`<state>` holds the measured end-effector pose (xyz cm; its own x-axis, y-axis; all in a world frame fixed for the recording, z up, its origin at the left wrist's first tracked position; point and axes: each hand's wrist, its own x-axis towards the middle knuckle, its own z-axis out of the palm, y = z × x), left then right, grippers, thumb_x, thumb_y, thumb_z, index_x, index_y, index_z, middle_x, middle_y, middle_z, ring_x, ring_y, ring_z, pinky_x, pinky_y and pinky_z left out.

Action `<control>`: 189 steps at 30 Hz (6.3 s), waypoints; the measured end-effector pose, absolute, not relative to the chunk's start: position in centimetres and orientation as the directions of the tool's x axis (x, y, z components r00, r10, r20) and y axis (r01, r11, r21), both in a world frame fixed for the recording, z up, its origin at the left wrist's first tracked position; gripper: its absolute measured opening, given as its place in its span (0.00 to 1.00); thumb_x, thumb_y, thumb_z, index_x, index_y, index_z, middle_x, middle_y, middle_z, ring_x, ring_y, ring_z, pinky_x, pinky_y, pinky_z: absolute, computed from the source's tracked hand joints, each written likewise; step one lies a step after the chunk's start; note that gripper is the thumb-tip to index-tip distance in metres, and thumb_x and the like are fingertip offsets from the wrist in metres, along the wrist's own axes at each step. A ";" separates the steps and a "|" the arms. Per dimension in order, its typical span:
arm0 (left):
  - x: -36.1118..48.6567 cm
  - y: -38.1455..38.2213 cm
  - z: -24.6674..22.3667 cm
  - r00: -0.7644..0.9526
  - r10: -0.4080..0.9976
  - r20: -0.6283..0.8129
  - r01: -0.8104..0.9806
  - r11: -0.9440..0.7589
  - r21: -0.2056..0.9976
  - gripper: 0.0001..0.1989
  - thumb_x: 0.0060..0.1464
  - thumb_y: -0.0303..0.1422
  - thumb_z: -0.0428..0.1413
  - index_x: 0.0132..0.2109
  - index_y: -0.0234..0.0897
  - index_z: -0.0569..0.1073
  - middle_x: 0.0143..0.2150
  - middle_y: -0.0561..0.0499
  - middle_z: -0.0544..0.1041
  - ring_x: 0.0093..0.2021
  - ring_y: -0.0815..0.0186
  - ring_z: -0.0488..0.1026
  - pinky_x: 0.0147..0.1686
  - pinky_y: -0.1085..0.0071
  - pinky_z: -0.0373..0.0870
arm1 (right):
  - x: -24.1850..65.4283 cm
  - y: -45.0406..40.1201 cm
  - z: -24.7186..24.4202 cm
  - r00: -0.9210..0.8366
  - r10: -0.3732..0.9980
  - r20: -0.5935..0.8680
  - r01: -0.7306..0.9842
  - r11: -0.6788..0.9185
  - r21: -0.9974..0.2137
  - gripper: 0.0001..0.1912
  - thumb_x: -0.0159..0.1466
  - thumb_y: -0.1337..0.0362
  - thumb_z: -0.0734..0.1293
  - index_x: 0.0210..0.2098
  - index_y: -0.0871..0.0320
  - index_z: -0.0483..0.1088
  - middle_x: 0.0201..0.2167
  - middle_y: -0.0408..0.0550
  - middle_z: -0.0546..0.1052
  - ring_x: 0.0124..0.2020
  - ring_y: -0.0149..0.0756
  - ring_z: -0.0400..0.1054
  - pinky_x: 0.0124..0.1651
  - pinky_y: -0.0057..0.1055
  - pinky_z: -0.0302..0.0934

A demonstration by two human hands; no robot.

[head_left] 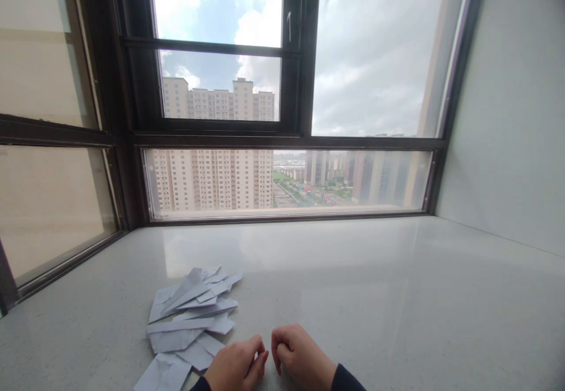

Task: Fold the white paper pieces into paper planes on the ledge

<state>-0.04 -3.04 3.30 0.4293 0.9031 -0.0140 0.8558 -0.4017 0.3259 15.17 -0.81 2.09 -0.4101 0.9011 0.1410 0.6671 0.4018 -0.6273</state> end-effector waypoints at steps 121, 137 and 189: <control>-0.2 -3.0 3.2 0.440 0.898 -0.010 0.849 -0.412 0.330 0.12 0.55 0.35 0.39 0.34 0.41 0.66 0.29 0.52 0.76 0.31 0.68 0.71 0.27 0.77 0.60 | 15.1 -0.8 2.0 -0.426 0.894 0.140 0.699 0.423 -0.576 0.17 0.46 0.75 0.54 0.19 0.60 0.73 0.20 0.44 0.75 0.24 0.30 0.66 0.29 0.21 0.54; -0.3 -2.8 2.9 0.450 0.893 0.009 0.840 -0.427 0.335 0.12 0.55 0.34 0.38 0.34 0.40 0.66 0.30 0.51 0.76 0.32 0.66 0.72 0.28 0.76 0.61 | 15.2 -0.9 2.1 -0.429 0.890 0.154 0.685 0.431 -0.588 0.17 0.45 0.75 0.53 0.19 0.62 0.73 0.20 0.47 0.76 0.23 0.30 0.66 0.29 0.21 0.54; -0.3 -2.7 3.0 0.471 0.882 0.001 0.837 -0.447 0.315 0.13 0.55 0.34 0.38 0.35 0.40 0.66 0.30 0.51 0.76 0.32 0.67 0.72 0.28 0.77 0.61 | 15.1 -0.9 2.2 -0.421 0.897 0.135 0.696 0.415 -0.586 0.17 0.45 0.75 0.53 0.19 0.61 0.73 0.19 0.46 0.76 0.24 0.30 0.67 0.29 0.20 0.54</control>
